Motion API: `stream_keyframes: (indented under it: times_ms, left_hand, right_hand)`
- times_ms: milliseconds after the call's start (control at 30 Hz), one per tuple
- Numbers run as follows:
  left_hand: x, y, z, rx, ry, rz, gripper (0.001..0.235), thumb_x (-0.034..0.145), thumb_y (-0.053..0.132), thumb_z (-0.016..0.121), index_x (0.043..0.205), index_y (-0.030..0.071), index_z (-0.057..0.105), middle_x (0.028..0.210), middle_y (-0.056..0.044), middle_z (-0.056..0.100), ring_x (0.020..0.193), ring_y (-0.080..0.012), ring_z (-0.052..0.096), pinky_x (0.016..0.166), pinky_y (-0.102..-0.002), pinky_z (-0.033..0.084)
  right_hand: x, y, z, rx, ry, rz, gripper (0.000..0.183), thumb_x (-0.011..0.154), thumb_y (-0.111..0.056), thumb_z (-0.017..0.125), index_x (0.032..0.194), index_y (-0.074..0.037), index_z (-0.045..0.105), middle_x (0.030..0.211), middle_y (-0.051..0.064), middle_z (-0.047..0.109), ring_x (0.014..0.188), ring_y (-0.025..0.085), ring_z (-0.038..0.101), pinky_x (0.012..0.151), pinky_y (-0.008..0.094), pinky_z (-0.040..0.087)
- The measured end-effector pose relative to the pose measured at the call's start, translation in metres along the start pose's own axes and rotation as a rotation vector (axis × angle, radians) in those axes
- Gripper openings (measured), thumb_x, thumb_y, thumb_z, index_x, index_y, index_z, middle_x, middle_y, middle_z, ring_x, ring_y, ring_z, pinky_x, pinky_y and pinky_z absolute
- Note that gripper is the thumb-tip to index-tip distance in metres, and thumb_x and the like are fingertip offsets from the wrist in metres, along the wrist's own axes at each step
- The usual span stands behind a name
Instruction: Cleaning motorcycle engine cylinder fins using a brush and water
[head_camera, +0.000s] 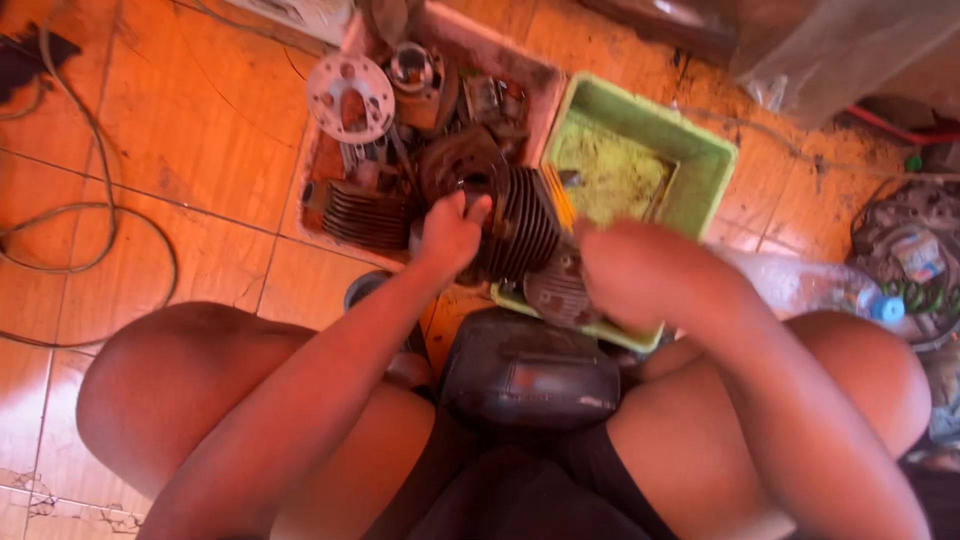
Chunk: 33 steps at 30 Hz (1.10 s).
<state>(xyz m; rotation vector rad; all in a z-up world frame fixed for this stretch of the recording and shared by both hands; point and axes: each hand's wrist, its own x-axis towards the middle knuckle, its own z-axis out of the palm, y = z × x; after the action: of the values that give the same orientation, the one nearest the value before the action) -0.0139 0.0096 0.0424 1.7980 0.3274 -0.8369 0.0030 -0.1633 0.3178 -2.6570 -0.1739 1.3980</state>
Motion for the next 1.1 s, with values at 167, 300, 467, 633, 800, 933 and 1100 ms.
stream_keyframes:
  times_ms: [167,300,467,633,800,933,1100]
  left_hand:
    - [-0.004,0.002,0.000,0.008,0.070,0.047,0.044,0.105,0.045,0.060,0.111,0.002,0.068,0.089,-0.005,0.068,0.090,-0.0135,0.062,0.083,-0.036,0.056]
    - [-0.001,0.006,-0.004,0.068,0.039,0.022,0.046,0.106,0.048,0.058,0.111,0.005,0.071,0.086,-0.005,0.073,0.086,-0.0138,0.064,0.080,-0.037,0.057]
    - [-0.020,0.027,-0.009,0.122,0.027,-0.001,0.059,0.104,0.051,0.060,0.128,-0.003,0.064,0.111,-0.019,0.073,0.109,-0.0254,0.067,0.092,-0.046,0.055]
    - [-0.017,0.031,-0.006,0.095,0.007,-0.038,0.077,0.103,0.052,0.058,0.145,-0.011,0.049,0.138,-0.029,0.062,0.133,-0.0363,0.057,0.110,-0.055,0.047]
    - [0.016,-0.002,0.003,0.250,0.006,0.023,0.044,0.102,0.059,0.050,0.092,0.016,0.057,0.068,-0.008,0.053,0.057,-0.0270,0.048,0.053,-0.052,0.031]
    - [0.014,0.000,0.003,0.205,0.032,0.033,0.050,0.107,0.048,0.058,0.078,0.017,0.032,0.065,-0.003,0.033,0.059,-0.0184,0.035,0.056,-0.047,0.024]
    - [0.013,-0.001,0.002,0.231,0.030,0.072,0.047,0.103,0.055,0.055,0.081,0.015,0.047,0.062,-0.005,0.052,0.058,-0.0226,0.050,0.055,-0.048,0.034]
  right_hand:
    - [-0.017,-0.009,0.017,0.024,-0.112,0.142,0.044,0.096,-0.019,0.039,0.131,0.003,0.054,0.098,0.027,0.075,0.097,0.046,0.075,0.086,0.061,0.060]
    - [0.022,0.013,0.049,-0.174,0.078,-0.111,0.040,0.099,-0.009,0.045,0.130,0.014,0.057,0.090,0.031,0.072,0.087,0.043,0.076,0.076,0.054,0.063]
    - [0.058,0.029,0.011,0.176,0.114,0.051,0.042,0.097,-0.012,0.045,0.130,0.012,0.056,0.110,0.034,0.064,0.097,0.050,0.072,0.092,0.068,0.053]
    - [0.018,0.046,0.014,-0.091,0.385,-0.135,0.017,0.089,0.011,0.058,0.102,0.015,0.068,0.113,0.032,0.049,0.061,0.049,0.072,0.063,0.064,0.062]
    - [0.003,0.043,0.037,-0.290,0.500,-0.113,0.026,0.082,0.004,0.052,0.108,0.002,0.056,0.125,0.027,0.046,0.041,0.038,0.063,0.035,0.052,0.053]
    - [-0.010,0.000,0.026,0.333,0.062,0.306,0.026,0.110,-0.034,0.032,0.131,-0.018,0.036,0.072,0.020,0.062,0.060,0.042,0.067,0.064,0.055,0.045]
    - [-0.007,0.007,0.073,-0.435,0.664,-0.353,0.040,0.099,-0.034,0.059,0.132,-0.010,0.059,0.112,0.007,0.057,0.084,0.015,0.068,0.066,0.029,0.059]
